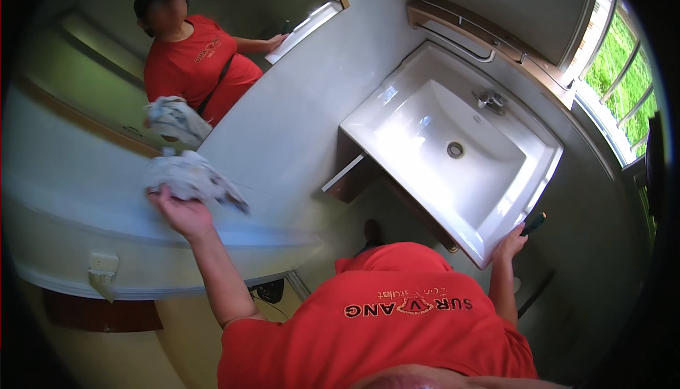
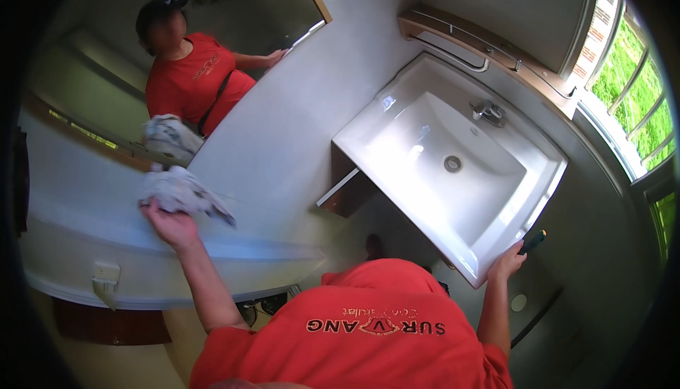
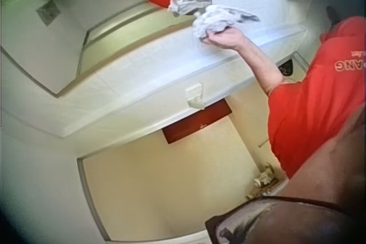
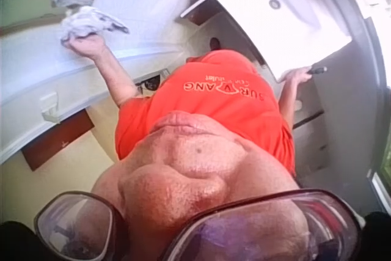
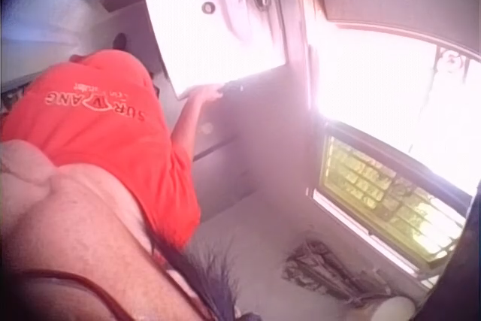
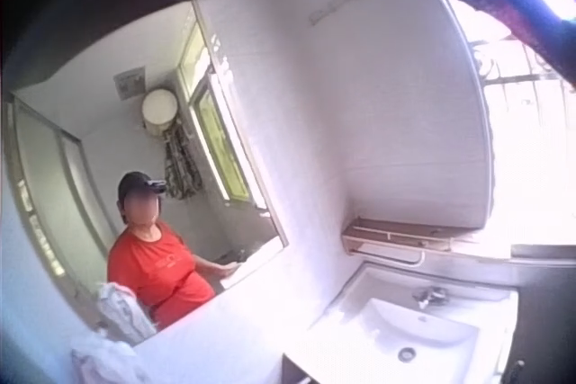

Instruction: Cleaning a bathroom sink, mirror, and window frame using a rag and a screwdriver for detailing.

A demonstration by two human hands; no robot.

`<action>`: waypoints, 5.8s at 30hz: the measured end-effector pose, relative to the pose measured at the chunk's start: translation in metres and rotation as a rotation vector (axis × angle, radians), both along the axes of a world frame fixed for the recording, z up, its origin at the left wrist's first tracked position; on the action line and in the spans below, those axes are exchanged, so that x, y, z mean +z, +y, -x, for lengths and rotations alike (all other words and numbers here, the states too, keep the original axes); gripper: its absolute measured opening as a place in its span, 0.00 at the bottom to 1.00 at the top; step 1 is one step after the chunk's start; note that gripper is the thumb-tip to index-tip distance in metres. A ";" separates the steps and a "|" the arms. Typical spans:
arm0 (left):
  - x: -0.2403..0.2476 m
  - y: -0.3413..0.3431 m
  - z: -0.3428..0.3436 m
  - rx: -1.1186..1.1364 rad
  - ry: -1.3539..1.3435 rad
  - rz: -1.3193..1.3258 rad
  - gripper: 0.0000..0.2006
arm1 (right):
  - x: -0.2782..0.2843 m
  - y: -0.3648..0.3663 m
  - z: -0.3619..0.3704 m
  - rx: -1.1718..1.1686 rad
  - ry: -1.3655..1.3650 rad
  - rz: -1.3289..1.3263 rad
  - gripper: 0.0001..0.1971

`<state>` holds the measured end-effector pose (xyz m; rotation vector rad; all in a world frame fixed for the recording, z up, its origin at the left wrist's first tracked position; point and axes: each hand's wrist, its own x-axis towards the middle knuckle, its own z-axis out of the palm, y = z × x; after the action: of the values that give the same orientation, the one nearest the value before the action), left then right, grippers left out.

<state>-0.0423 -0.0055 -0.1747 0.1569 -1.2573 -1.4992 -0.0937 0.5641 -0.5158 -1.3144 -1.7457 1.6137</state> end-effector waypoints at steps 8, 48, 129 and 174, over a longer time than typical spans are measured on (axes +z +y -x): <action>0.055 -0.060 0.060 0.573 -0.023 0.709 0.25 | 0.005 -0.005 0.000 0.011 0.064 0.024 0.23; 0.378 0.067 0.291 0.925 0.377 1.644 0.20 | -0.056 0.017 0.001 -0.072 -0.059 -0.270 0.28; -0.079 -0.081 0.042 0.301 -0.610 1.872 0.15 | 0.008 0.017 -0.001 0.057 -0.138 -0.232 0.28; -0.230 0.152 0.419 -0.313 -0.516 1.797 0.16 | 0.020 -0.006 0.000 -0.064 -0.456 -0.587 0.27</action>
<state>-0.4608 0.1463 -0.4052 -0.9084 -2.6424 -0.0583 -0.0936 0.5580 -0.4955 -1.4707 -2.1782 0.6914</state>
